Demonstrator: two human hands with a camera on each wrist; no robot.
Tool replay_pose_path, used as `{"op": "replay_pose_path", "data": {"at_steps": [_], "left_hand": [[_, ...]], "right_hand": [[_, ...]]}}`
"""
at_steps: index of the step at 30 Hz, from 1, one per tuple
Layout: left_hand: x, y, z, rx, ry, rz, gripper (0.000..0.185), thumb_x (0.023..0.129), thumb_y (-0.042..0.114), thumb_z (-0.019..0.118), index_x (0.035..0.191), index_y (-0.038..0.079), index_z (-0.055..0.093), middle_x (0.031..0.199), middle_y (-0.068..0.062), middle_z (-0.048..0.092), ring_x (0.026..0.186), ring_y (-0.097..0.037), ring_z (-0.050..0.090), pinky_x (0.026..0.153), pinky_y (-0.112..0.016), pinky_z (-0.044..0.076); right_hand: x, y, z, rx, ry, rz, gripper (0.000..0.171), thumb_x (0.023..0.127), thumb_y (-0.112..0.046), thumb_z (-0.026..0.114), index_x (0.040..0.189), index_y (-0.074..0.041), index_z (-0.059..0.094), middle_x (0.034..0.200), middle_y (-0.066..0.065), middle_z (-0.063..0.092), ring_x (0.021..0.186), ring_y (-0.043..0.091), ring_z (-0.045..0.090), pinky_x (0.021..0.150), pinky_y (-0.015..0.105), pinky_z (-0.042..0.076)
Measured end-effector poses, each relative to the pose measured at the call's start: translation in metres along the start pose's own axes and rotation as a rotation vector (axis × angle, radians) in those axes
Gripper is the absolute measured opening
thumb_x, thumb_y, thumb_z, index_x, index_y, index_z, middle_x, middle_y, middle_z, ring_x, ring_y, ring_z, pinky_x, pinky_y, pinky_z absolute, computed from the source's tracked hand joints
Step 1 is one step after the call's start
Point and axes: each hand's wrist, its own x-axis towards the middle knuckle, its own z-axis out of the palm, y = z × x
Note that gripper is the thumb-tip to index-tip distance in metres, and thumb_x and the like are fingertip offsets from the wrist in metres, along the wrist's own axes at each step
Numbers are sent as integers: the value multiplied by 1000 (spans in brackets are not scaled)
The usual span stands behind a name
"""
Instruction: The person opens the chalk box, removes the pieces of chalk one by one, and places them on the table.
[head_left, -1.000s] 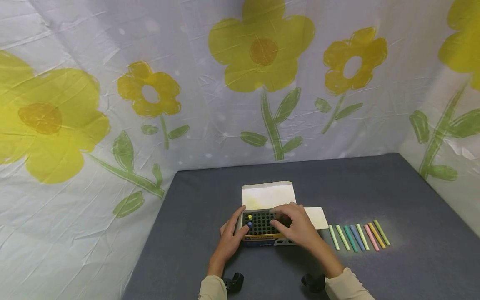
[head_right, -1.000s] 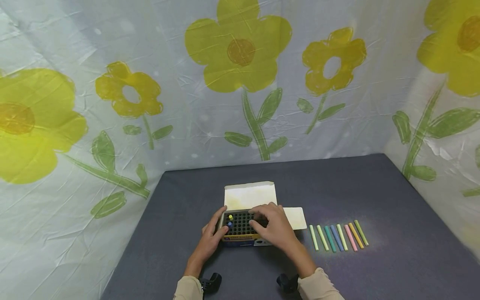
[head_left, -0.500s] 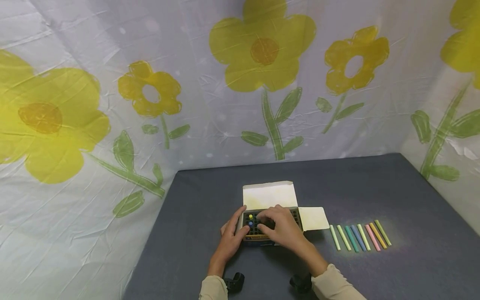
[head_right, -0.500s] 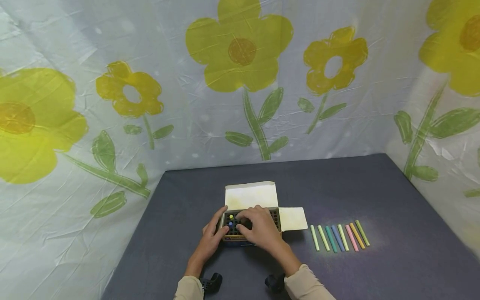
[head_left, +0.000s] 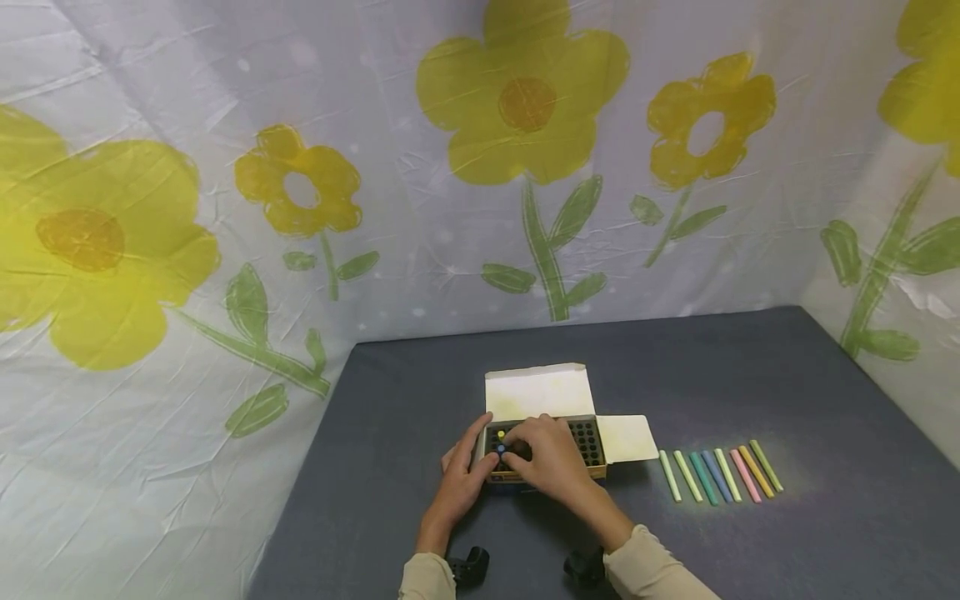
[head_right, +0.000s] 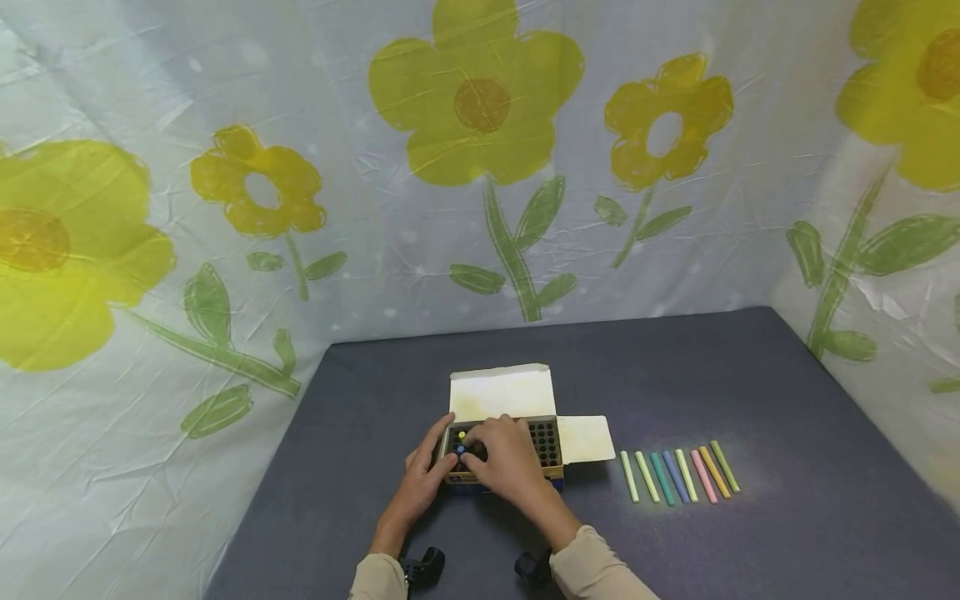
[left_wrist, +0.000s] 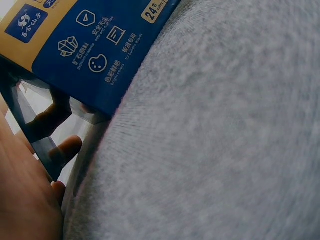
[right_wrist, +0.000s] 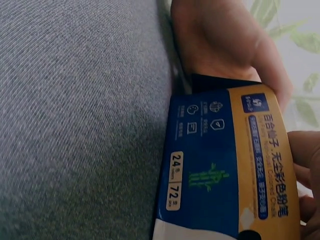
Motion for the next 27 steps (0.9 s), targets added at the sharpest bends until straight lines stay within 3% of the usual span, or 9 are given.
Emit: {"op": "replay_pose_path", "data": {"at_steps": [8, 16, 27], "left_hand": [[-1, 1, -1, -9, -2, -24, 57, 101, 31, 60, 153, 45, 41, 158, -2, 44, 146, -40, 20, 107, -71, 23], [-1, 1, 0, -12, -2, -44, 56, 101, 32, 60, 152, 46, 41, 158, -1, 43, 147, -40, 17, 109, -72, 21], [-1, 2, -1, -7, -1, -46, 56, 101, 34, 60, 152, 46, 41, 159, -1, 43, 148, -40, 17, 110, -73, 18]], "right_hand": [[2, -2, 5, -50, 1, 24, 14, 79, -25, 88, 89, -22, 80, 76, -7, 65, 70, 11, 49, 72, 32, 32], [3, -4, 5, -36, -7, 34, 13, 79, -24, 88, 88, -22, 79, 74, -7, 62, 69, 10, 47, 71, 31, 30], [4, -4, 5, 49, 19, 46, 11, 82, -18, 84, 91, -19, 79, 81, -6, 71, 73, 11, 52, 75, 34, 33]]}}
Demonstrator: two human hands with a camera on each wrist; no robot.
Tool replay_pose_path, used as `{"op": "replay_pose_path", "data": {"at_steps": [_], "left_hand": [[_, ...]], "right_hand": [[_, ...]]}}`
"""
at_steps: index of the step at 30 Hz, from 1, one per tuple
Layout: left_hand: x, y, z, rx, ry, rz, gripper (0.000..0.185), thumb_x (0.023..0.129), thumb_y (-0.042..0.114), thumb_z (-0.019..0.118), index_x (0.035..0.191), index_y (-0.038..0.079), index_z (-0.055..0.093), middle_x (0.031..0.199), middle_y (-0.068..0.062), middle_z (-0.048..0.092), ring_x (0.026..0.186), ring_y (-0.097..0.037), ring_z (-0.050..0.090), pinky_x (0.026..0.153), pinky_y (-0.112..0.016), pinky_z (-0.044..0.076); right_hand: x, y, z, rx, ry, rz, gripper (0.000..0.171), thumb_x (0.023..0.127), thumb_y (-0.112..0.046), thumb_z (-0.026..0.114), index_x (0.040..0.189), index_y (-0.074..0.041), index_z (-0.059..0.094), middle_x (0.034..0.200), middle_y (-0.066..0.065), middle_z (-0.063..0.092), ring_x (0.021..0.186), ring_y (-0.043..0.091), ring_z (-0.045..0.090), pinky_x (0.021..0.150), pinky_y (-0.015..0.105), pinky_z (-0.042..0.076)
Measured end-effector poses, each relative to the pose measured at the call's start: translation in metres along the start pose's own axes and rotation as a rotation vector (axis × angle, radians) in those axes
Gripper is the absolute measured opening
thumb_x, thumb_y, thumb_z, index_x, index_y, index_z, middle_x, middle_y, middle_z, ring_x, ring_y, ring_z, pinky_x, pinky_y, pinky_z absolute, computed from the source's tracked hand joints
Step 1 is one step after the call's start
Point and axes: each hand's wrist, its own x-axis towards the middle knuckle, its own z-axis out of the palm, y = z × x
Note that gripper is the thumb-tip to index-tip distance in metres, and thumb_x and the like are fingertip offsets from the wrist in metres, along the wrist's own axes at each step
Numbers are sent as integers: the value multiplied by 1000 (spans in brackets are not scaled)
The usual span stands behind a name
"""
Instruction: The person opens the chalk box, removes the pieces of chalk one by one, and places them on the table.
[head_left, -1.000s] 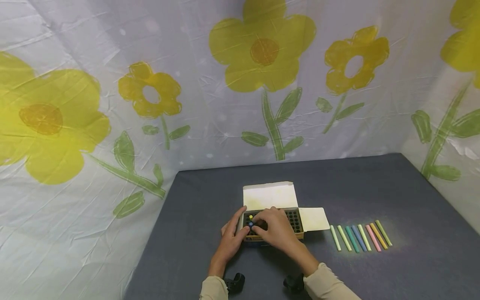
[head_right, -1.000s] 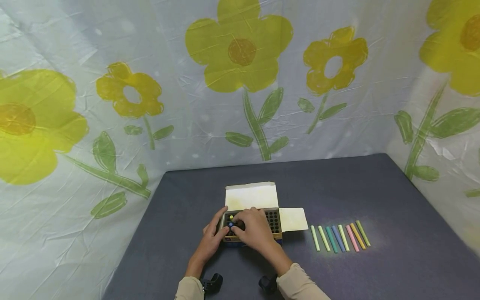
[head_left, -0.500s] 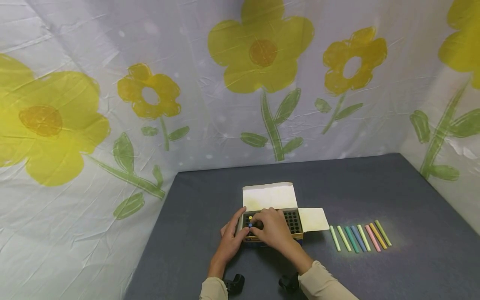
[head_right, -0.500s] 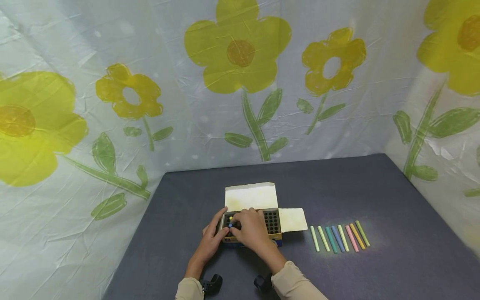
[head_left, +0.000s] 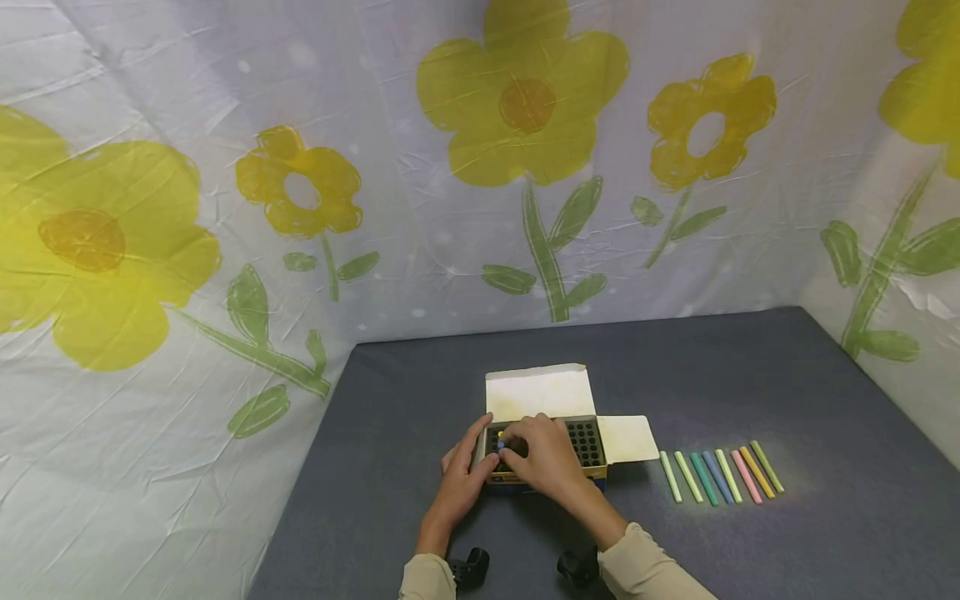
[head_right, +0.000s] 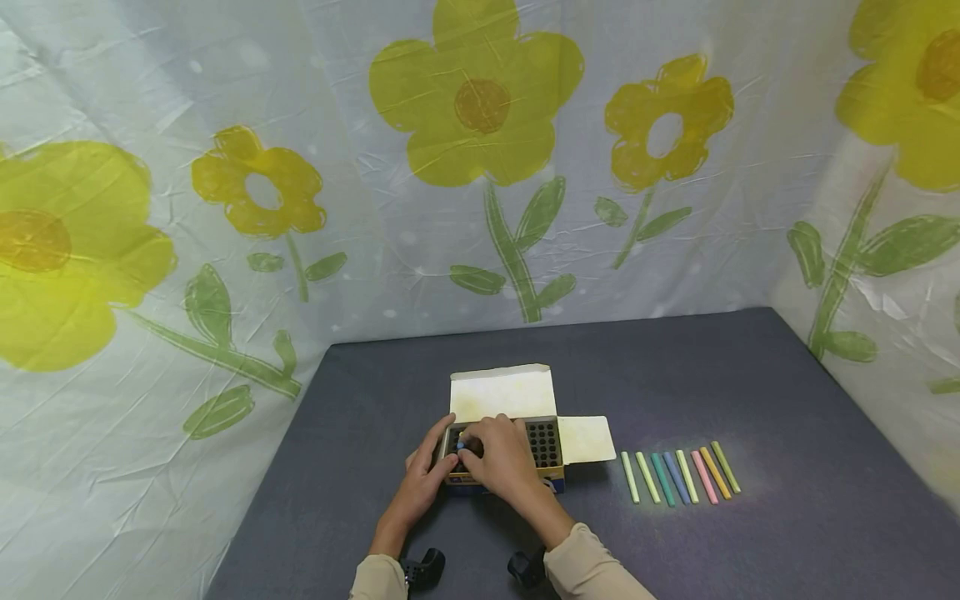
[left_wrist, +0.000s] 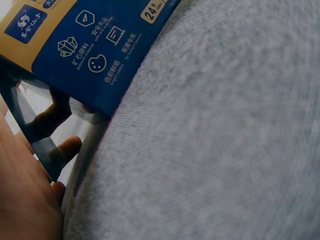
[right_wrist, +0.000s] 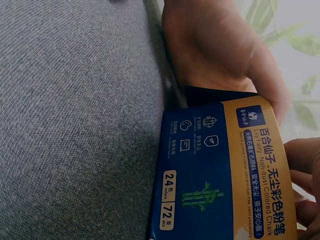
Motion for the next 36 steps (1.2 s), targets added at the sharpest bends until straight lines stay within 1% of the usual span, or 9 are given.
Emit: {"op": "replay_pose_path", "data": {"at_steps": [6, 11, 17, 19, 24, 26, 28, 31, 36], "left_hand": [[0, 0, 0, 9, 6, -2, 56, 100, 33, 60, 151, 47, 42, 156, -1, 45, 145, -39, 21, 106, -69, 26], [1, -1, 0, 26, 10, 5, 56, 100, 32, 60, 151, 46, 42, 155, 1, 47, 140, -35, 29, 100, -58, 33], [2, -1, -1, 28, 10, 35, 58, 100, 30, 60, 153, 44, 41, 153, 0, 50, 133, -30, 40, 96, -46, 37], [2, -1, -1, 26, 6, 32, 58, 100, 30, 60, 153, 45, 41, 154, 0, 49, 133, -31, 38, 96, -48, 37], [2, -1, 0, 27, 2, 21, 58, 100, 32, 59, 153, 45, 40, 158, -1, 45, 141, -37, 29, 103, -62, 33], [2, -1, 0, 25, 5, 23, 57, 100, 32, 59, 153, 44, 40, 158, -2, 45, 143, -38, 29, 104, -65, 32], [2, -1, 0, 22, 9, 28, 57, 101, 32, 59, 153, 43, 41, 158, -2, 45, 142, -38, 31, 103, -66, 34], [2, -1, 1, 25, 14, 13, 56, 101, 33, 59, 153, 44, 41, 158, -2, 45, 141, -38, 30, 101, -65, 36], [2, 0, 1, 21, 14, -3, 56, 101, 33, 60, 152, 46, 42, 159, -1, 43, 144, -40, 25, 102, -68, 33]], "right_hand": [[1, 0, -2, 93, 7, -4, 12, 86, -16, 81, 98, -17, 78, 82, -7, 73, 73, 10, 53, 81, 38, 37], [1, -1, -3, 175, 13, -42, 14, 90, -16, 77, 103, -15, 76, 87, -6, 73, 72, 8, 51, 84, 41, 41], [1, 0, -5, 221, 16, -82, 14, 93, -16, 75, 106, -14, 75, 88, -6, 72, 72, 10, 53, 77, 32, 42], [1, 0, -5, 238, 27, -96, 14, 93, -16, 74, 107, -14, 75, 87, -6, 72, 72, 12, 54, 75, 30, 41], [3, 1, -6, 288, 74, -122, 16, 93, -16, 74, 109, -13, 74, 87, -6, 70, 73, 16, 56, 76, 31, 39], [4, 1, -7, 305, 98, -126, 16, 94, -16, 74, 110, -13, 74, 88, -6, 71, 74, 16, 57, 77, 32, 39], [5, 2, -7, 315, 129, -133, 16, 94, -15, 74, 110, -12, 73, 89, -6, 71, 75, 14, 58, 78, 34, 39], [6, 2, -10, 333, 167, -135, 16, 93, -14, 73, 109, -13, 72, 88, -5, 72, 75, 9, 60, 80, 36, 40], [6, 5, -16, 360, 200, -112, 18, 93, -13, 73, 111, -14, 72, 84, -4, 72, 72, 3, 58, 81, 38, 42]]}}
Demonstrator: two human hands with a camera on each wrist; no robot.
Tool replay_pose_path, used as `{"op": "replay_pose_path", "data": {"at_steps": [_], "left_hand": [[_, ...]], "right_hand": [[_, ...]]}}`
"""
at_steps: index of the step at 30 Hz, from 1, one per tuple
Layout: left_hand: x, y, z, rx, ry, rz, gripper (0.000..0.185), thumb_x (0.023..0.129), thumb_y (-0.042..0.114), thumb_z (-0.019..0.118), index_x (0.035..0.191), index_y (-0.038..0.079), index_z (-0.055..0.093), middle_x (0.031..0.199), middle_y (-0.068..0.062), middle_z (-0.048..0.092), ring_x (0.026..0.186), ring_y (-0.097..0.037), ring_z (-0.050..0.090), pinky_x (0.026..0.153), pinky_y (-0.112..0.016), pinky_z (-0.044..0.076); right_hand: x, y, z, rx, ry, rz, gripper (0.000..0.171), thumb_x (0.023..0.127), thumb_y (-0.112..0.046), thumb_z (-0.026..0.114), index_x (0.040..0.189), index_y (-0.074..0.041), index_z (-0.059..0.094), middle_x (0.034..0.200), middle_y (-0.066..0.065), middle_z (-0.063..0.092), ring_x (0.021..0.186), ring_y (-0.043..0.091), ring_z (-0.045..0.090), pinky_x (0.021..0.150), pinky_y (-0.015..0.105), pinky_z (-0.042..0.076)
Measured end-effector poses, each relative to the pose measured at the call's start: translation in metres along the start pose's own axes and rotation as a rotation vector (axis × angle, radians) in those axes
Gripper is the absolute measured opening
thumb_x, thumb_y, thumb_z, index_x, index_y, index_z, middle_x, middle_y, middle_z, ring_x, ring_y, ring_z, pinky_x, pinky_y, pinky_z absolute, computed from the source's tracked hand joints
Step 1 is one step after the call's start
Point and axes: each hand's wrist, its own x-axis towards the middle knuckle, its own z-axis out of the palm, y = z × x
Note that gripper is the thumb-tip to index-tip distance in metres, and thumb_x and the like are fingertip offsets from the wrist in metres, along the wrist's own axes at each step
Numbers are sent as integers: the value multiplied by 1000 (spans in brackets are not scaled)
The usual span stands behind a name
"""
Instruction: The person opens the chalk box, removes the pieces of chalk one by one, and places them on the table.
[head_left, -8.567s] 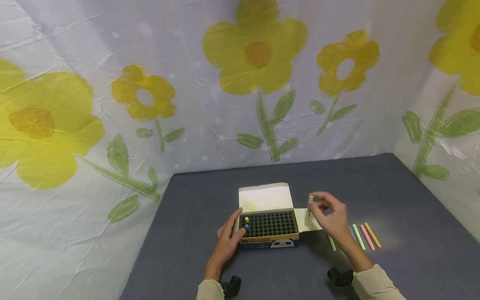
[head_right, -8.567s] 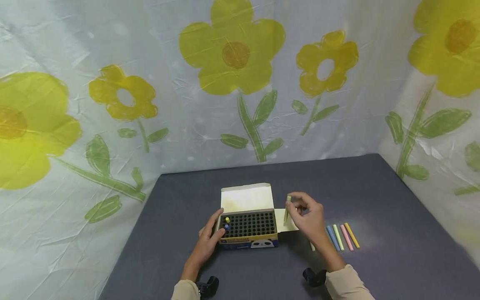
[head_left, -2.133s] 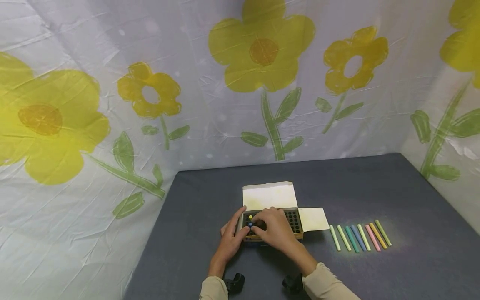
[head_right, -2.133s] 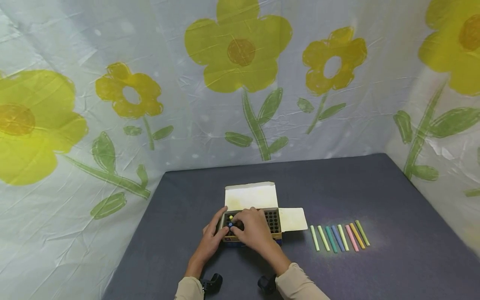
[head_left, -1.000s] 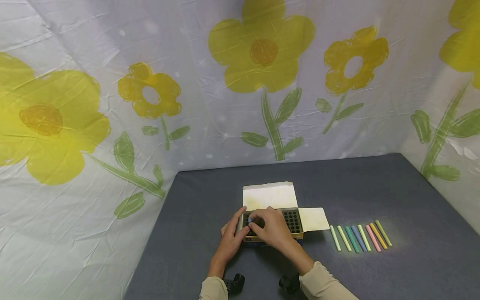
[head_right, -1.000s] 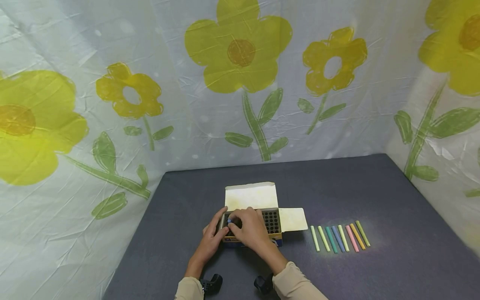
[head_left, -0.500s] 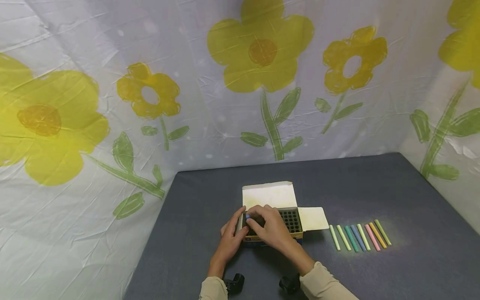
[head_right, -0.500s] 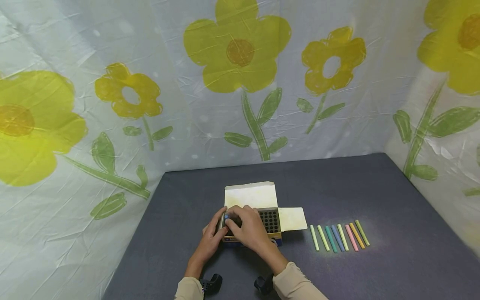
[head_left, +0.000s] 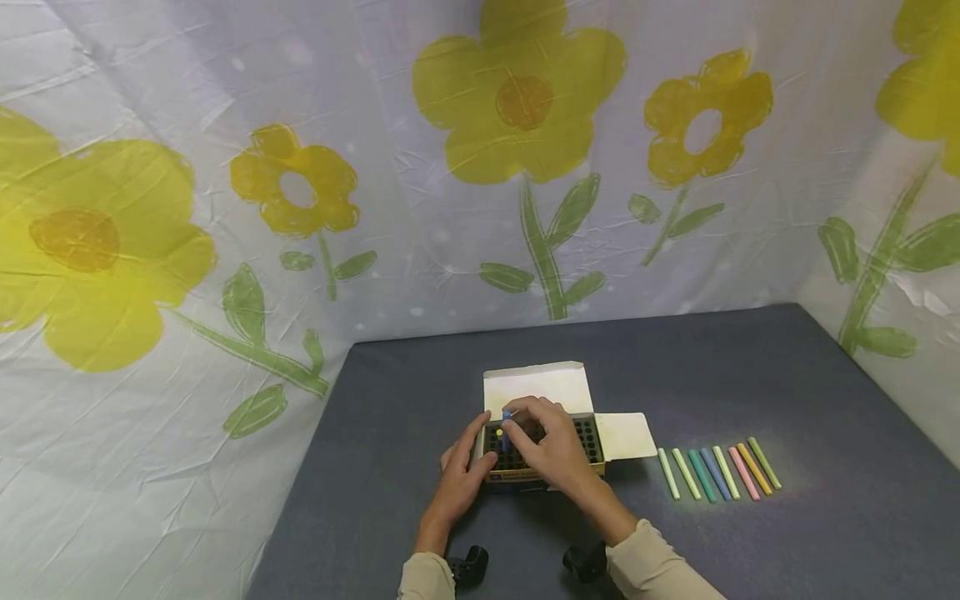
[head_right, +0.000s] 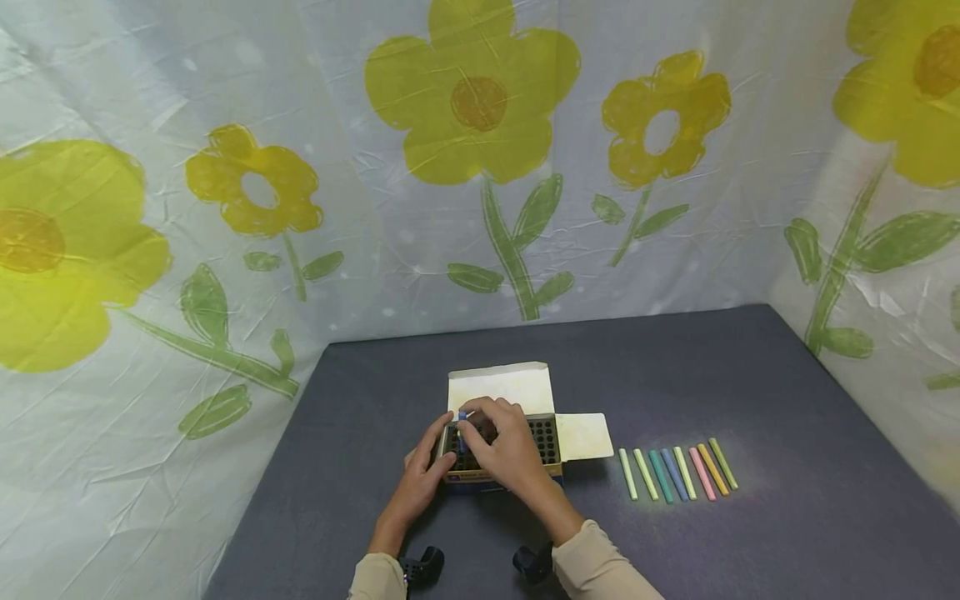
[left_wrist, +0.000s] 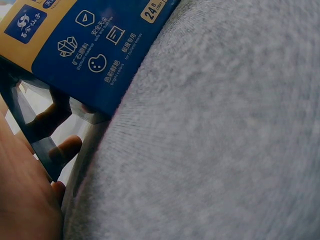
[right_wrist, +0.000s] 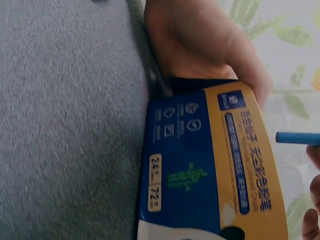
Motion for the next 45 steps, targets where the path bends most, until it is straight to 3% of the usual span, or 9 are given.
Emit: {"op": "replay_pose_path", "data": {"at_steps": [8, 12, 17, 21, 27, 36, 45], "left_hand": [[1, 0, 0, 23, 8, 53, 56, 101, 29, 60, 152, 43, 43, 157, 0, 46, 134, -33, 39, 93, -54, 41], [0, 0, 0, 37, 14, 56, 57, 100, 29, 60, 152, 43, 42, 158, 0, 45, 138, -34, 38, 97, -55, 39], [-1, 1, 1, 29, 14, 42, 57, 100, 29, 61, 152, 44, 42, 157, 0, 45, 139, -35, 36, 99, -58, 39], [-1, 0, 0, 21, 10, 35, 57, 101, 30, 61, 152, 44, 42, 157, -2, 44, 138, -35, 34, 96, -57, 39], [-2, -1, 0, 4, -1, -2, 56, 101, 35, 60, 152, 47, 41, 162, 0, 39, 147, -41, 19, 100, -67, 35], [-1, -1, 0, 17, -3, 9, 57, 102, 34, 60, 153, 47, 39, 163, 1, 38, 147, -42, 19, 102, -69, 34], [-1, -2, 1, 13, -5, 19, 57, 102, 32, 59, 154, 46, 39, 163, 0, 38, 148, -42, 18, 103, -69, 32]], "right_hand": [[-1, 8, -15, 16, 28, -15, 22, 91, -8, 74, 112, -14, 71, 78, -6, 74, 64, -2, 56, 84, 42, 44], [-1, 13, -23, 69, 22, -23, 21, 92, -5, 72, 111, -12, 71, 77, -1, 75, 61, -1, 57, 71, 33, 49], [-2, 20, -33, 122, 17, -29, 21, 92, -1, 71, 111, -10, 70, 74, 3, 74, 57, 1, 54, 55, 25, 47], [-4, 24, -42, 123, 21, -28, 22, 92, 0, 71, 111, -10, 71, 73, 3, 74, 57, 2, 54, 55, 25, 47], [-7, 29, -54, 101, 42, -32, 24, 90, 2, 72, 110, -9, 72, 72, 2, 73, 54, 2, 50, 54, 25, 45], [-10, 19, -73, 32, 75, 3, 24, 84, 11, 73, 105, -1, 72, 66, 9, 69, 54, 7, 48, 55, 27, 45], [-12, 6, -97, 28, 97, -19, 25, 82, 15, 72, 103, 3, 72, 67, 12, 68, 56, 8, 49, 56, 26, 43]]}}
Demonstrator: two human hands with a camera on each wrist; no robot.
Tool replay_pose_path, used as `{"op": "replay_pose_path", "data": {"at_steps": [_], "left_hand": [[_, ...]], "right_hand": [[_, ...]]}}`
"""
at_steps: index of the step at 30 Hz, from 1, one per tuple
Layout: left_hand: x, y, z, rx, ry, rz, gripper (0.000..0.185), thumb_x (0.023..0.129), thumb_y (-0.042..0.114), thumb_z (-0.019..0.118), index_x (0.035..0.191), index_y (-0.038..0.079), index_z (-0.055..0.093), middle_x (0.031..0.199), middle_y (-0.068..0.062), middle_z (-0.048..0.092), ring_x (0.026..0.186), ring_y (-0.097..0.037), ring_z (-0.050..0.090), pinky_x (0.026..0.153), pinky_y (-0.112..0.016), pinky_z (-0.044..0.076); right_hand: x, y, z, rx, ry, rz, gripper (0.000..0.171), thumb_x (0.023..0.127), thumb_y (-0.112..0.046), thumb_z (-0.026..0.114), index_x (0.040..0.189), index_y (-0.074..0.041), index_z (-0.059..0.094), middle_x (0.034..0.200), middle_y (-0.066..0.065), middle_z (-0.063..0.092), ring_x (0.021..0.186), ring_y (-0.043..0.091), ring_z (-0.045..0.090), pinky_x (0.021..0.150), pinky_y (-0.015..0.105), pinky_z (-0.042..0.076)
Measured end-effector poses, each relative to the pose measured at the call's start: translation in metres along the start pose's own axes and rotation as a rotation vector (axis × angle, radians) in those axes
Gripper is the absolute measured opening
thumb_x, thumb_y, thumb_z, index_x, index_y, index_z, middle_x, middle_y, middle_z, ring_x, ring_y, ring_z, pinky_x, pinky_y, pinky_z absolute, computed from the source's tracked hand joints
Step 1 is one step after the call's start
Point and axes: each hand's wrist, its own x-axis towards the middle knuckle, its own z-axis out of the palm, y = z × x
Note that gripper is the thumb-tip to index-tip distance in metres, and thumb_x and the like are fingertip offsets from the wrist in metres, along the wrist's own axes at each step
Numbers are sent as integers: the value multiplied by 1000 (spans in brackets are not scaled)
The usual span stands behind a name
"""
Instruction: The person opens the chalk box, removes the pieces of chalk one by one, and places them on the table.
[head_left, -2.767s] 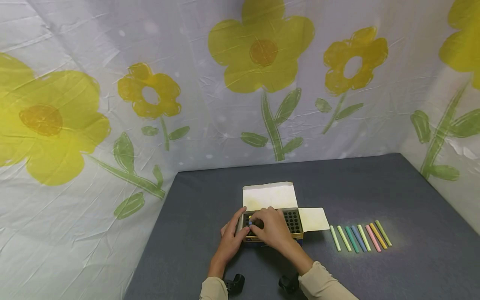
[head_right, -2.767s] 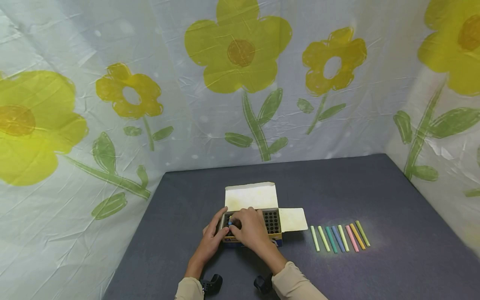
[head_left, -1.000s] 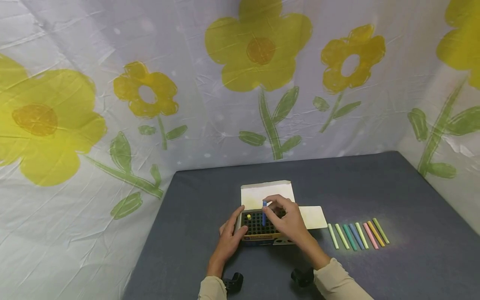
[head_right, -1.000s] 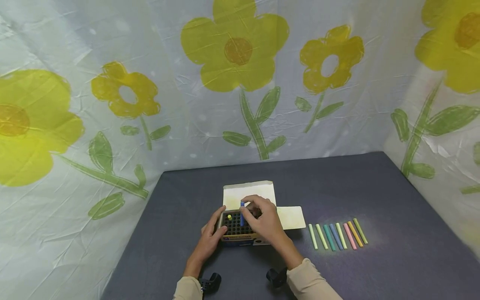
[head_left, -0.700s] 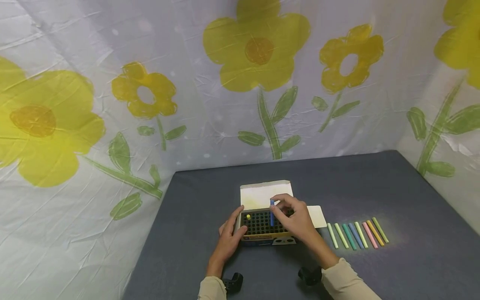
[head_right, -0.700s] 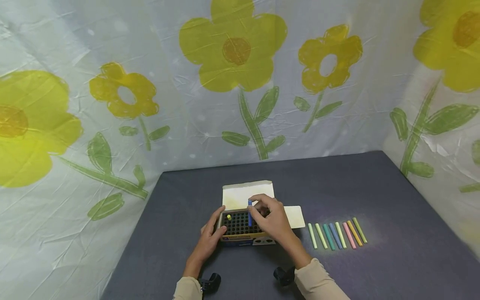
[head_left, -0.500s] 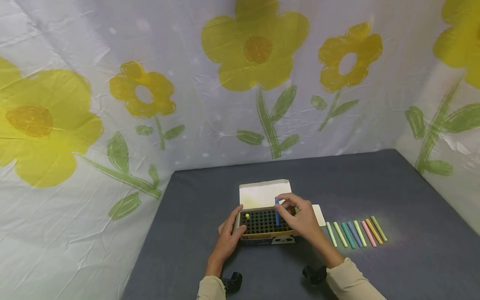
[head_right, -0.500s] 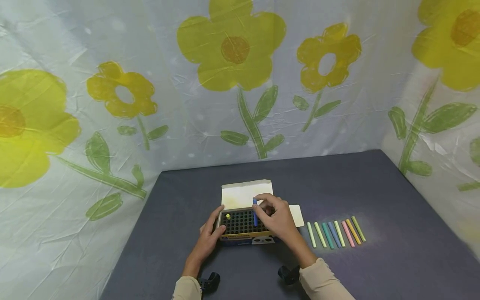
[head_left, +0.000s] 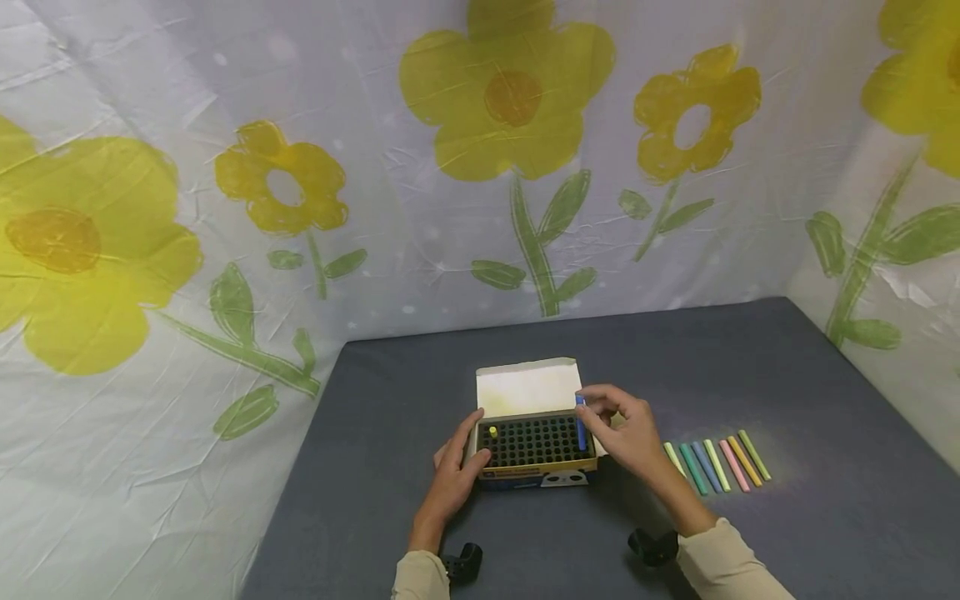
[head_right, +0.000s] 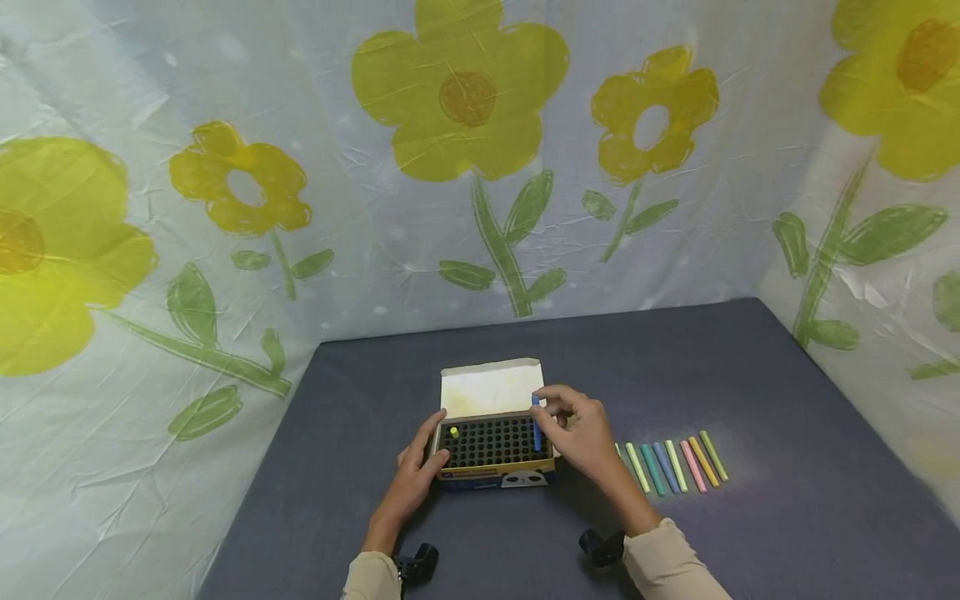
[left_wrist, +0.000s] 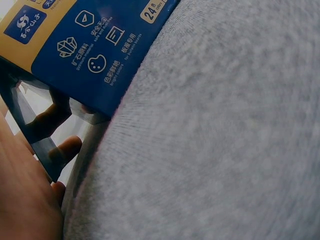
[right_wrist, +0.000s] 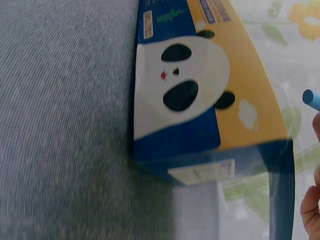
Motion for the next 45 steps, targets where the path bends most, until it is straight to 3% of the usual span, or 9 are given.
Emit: {"op": "replay_pose_path", "data": {"at_steps": [8, 19, 25, 32, 35, 39, 45], "left_hand": [[1, -1, 0, 3, -1, -1, 57, 102, 32, 60, 153, 46, 39, 162, 0, 38, 146, -41, 20, 101, -67, 34], [1, -1, -1, -7, 2, 1, 57, 101, 31, 60, 153, 46, 41, 162, 0, 39, 145, -40, 23, 99, -65, 35], [0, -1, 0, -5, 0, -17, 56, 101, 32, 60, 152, 47, 41, 162, 1, 39, 147, -41, 18, 101, -69, 33], [1, -1, -1, 0, -2, -24, 56, 102, 33, 60, 152, 48, 40, 162, 0, 39, 147, -41, 17, 100, -68, 34], [1, -1, -1, 12, 1, -16, 57, 102, 33, 59, 152, 48, 40, 162, 0, 39, 146, -41, 18, 100, -69, 34], [1, -1, -1, 9, 4, 0, 56, 101, 32, 60, 152, 46, 41, 161, 2, 40, 146, -41, 20, 101, -69, 33], [1, -1, -1, 4, 0, 2, 56, 102, 32, 60, 153, 46, 40, 161, 1, 40, 147, -41, 20, 102, -70, 32]], "right_hand": [[-6, 7, -16, -12, 31, -6, 27, 80, 19, 71, 103, 3, 71, 67, 13, 67, 55, 8, 50, 55, 23, 43], [-25, 50, -34, -33, 52, 22, 29, 81, 17, 71, 106, 1, 72, 67, 9, 68, 55, 7, 51, 56, 19, 42], [-34, 56, -49, -84, 28, 113, 29, 86, 10, 72, 111, -5, 73, 71, 5, 69, 59, 6, 53, 59, 21, 44], [-40, 58, -66, -149, 19, 173, 27, 86, 12, 71, 110, 2, 71, 70, 13, 68, 57, 8, 53, 57, 23, 44], [-43, 59, -74, -171, 7, 204, 26, 88, 8, 72, 112, -1, 72, 72, 11, 69, 58, 8, 53, 59, 23, 45], [-49, 71, -86, -182, 3, 216, 26, 89, 2, 74, 114, -6, 72, 73, 6, 70, 60, 6, 54, 60, 20, 45], [-53, 80, -109, -210, 9, 193, 24, 89, 5, 72, 111, -1, 72, 71, 7, 68, 57, 8, 55, 57, 18, 44]]}}
